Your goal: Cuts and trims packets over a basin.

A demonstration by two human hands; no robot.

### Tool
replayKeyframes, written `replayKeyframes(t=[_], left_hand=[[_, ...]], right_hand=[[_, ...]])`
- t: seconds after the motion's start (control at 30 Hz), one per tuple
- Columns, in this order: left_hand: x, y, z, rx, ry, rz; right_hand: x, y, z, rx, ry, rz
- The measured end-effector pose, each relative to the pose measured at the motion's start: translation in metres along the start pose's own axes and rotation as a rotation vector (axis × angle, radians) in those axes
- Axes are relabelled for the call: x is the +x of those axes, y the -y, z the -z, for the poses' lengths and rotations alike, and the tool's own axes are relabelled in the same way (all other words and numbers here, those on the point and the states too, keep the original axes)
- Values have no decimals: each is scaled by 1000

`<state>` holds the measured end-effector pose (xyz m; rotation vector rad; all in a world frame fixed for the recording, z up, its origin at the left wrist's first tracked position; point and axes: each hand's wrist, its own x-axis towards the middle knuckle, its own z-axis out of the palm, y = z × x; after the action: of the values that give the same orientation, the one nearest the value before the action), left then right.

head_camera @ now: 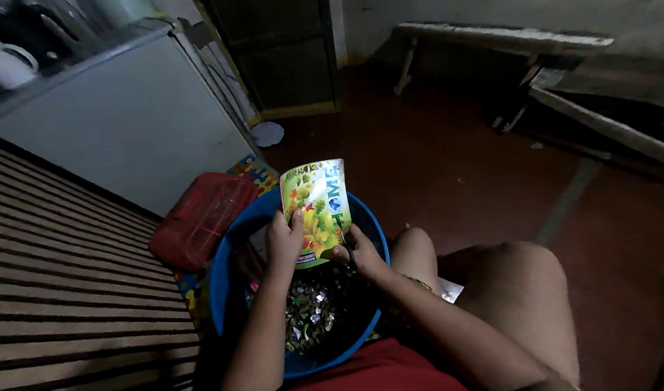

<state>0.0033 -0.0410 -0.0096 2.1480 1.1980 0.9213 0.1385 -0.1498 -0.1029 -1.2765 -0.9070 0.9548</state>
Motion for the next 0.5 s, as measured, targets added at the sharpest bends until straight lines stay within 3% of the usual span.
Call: replayKeyframes(t=[0.5], left_hand=[[-5, -1, -5, -34, 79, -76]], right_hand=[[-4, 0, 3, 61, -130, 23]])
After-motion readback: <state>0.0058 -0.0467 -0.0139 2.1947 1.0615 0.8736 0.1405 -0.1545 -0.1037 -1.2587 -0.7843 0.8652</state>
